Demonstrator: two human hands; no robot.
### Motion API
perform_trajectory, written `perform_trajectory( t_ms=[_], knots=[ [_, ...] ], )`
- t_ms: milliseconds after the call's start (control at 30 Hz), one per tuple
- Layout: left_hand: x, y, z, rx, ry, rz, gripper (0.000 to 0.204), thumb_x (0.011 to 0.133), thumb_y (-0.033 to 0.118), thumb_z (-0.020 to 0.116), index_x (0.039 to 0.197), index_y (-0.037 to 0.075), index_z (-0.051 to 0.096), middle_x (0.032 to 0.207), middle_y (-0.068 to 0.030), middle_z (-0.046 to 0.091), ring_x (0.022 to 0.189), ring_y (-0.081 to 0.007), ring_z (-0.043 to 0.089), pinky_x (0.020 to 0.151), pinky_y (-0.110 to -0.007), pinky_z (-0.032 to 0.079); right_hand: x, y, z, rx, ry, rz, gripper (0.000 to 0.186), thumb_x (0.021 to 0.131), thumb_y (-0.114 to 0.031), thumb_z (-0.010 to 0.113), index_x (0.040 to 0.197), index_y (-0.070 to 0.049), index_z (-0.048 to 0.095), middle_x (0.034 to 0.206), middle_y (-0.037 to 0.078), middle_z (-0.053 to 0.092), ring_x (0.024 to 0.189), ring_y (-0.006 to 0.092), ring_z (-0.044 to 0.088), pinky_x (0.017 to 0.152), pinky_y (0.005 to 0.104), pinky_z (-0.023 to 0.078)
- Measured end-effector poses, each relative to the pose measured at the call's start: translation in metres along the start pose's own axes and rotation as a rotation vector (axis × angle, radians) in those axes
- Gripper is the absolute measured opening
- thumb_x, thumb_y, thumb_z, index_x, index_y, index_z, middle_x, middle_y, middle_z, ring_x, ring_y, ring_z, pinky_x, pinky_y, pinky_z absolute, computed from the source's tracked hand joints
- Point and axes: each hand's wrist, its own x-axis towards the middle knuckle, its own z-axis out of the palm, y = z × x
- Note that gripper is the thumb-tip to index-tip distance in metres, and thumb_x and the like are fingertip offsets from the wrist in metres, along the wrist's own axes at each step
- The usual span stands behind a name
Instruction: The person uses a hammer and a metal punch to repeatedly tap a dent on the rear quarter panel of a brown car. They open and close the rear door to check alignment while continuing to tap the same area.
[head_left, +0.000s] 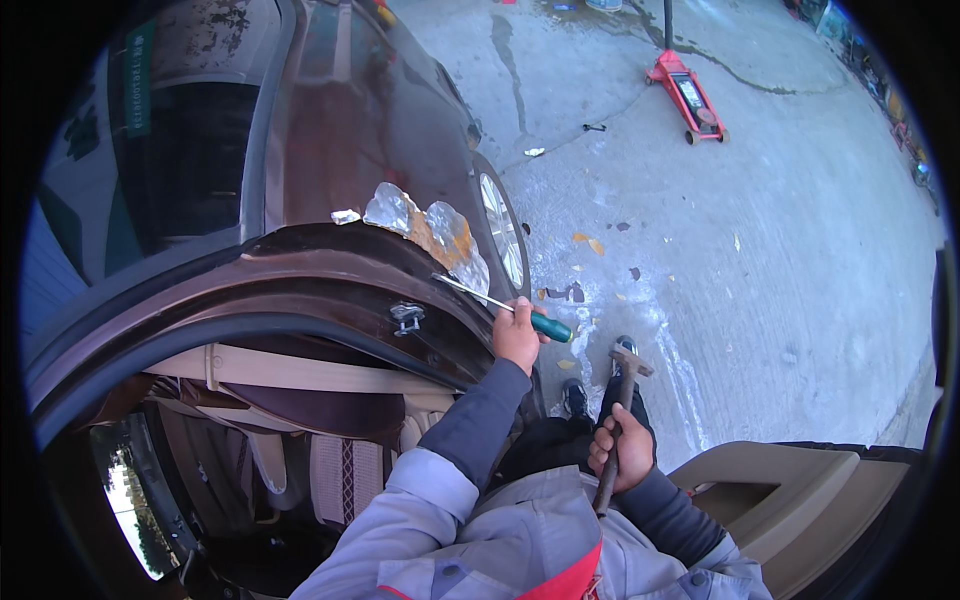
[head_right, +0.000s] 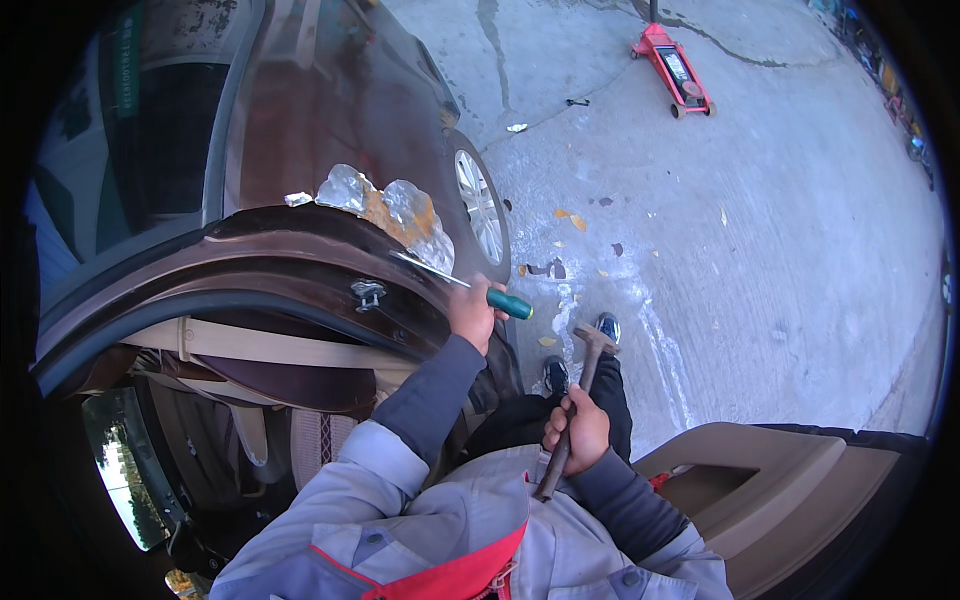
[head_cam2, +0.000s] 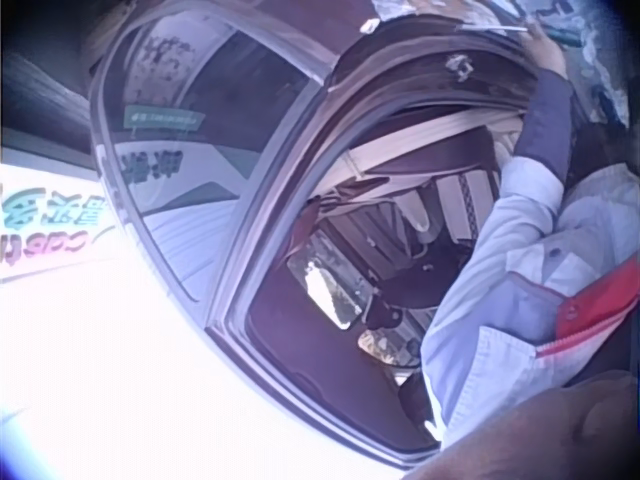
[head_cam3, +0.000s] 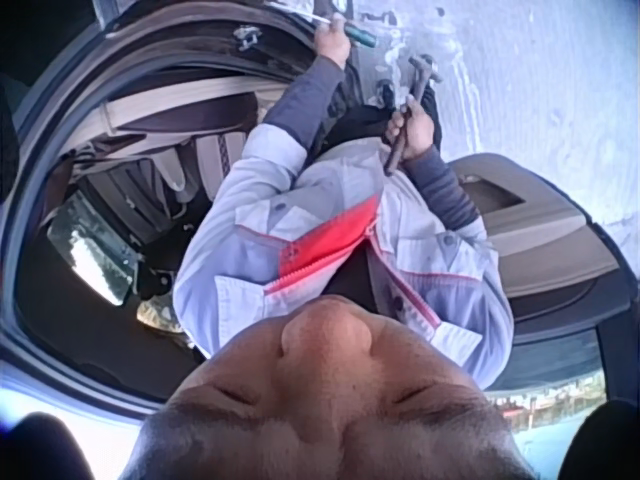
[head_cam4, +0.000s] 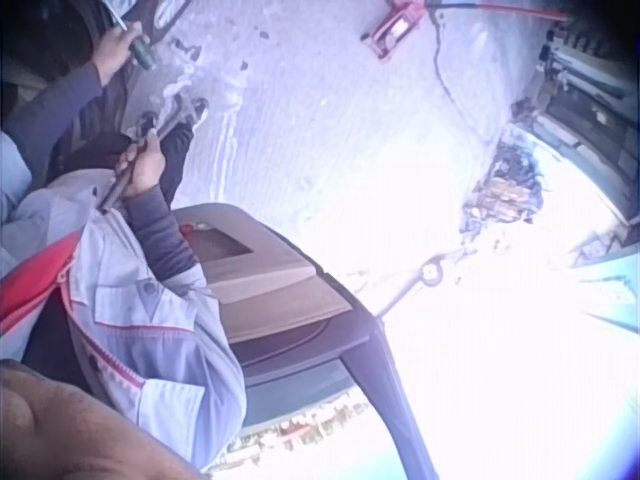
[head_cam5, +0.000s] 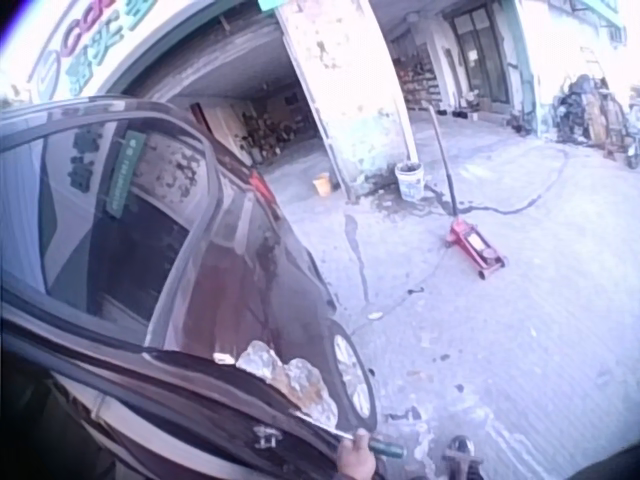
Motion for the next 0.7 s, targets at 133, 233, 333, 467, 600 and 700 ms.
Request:
perform_trajectory(
  t_ms=[133,233,333,467,600,700],
  knots=[
    [-0.017,-0.011,-0.002,0.164,-0.058,-0.005,0.029,0.108,0.028,0.047,0.1,0.001,0.055,0.085,-0.0091,0.067,0.053,-0.0121,0.056,0.047,-0.026,0.048,0.002,-0.003,-0.007,0.014,-0.01,0.032,0.031,0.104,-0.043,0.05,0.086,-0.017,0.046,0.056,0.001,0.044,0.044,0.0184,0.044,0.042,0.0342,0.034],
    [-0.02,-0.018,-0.008,0.182,-0.063,-0.024,0.029,0.108,0.029,0.047,0.102,0.001,0.055,0.084,-0.0086,0.067,0.051,-0.0112,0.055,0.045,-0.025,0.046,0.003,0.0,-0.007,-0.022,-0.065,0.091,0.032,0.104,-0.043,0.049,0.086,-0.017,0.046,0.056,0.002,0.044,0.045,0.0189,0.043,0.043,0.0348,0.035],
    [-0.019,-0.019,-0.017,0.217,-0.038,-0.049,0.029,0.108,0.028,0.047,0.101,0.001,0.055,0.084,-0.0084,0.067,0.05,-0.0112,0.054,0.045,-0.025,0.046,0.006,0.004,-0.005,-0.061,-0.072,0.133,0.032,0.104,-0.044,0.049,0.086,-0.017,0.047,0.056,0.002,0.044,0.045,0.0186,0.042,0.043,0.0344,0.035],
    [-0.019,-0.018,-0.027,0.34,-0.029,-0.033,0.029,0.107,0.028,0.047,0.102,0.001,0.055,0.082,-0.0082,0.067,0.05,-0.0112,0.054,0.044,-0.026,0.046,0.01,0.008,-0.005,-0.057,-0.09,0.218,0.032,0.104,-0.044,0.05,0.086,-0.017,0.047,0.057,0.001,0.044,0.046,0.0185,0.043,0.044,0.0341,0.035],
    [-0.02,-0.018,-0.03,0.348,-0.031,-0.018,0.029,0.107,0.027,0.047,0.101,0.0,0.055,0.082,-0.0085,0.067,0.05,-0.0114,0.054,0.044,-0.026,0.045,0.012,0.014,-0.007,-0.059,-0.123,0.309,0.033,0.103,-0.045,0.05,0.087,-0.017,0.049,0.057,0.001,0.045,0.047,0.0184,0.044,0.046,0.0343,0.036],
    [-0.021,-0.017,-0.032,0.347,-0.04,-0.026,0.028,0.107,0.027,0.047,0.1,0.0,0.055,0.081,-0.0085,0.067,0.048,-0.0115,0.053,0.044,-0.026,0.045,0.011,0.014,-0.012,-0.004,-0.286,0.351,0.033,0.103,-0.045,0.051,0.086,-0.016,0.049,0.057,0.001,0.045,0.047,0.0182,0.044,0.047,0.0343,0.036]
  ],
)
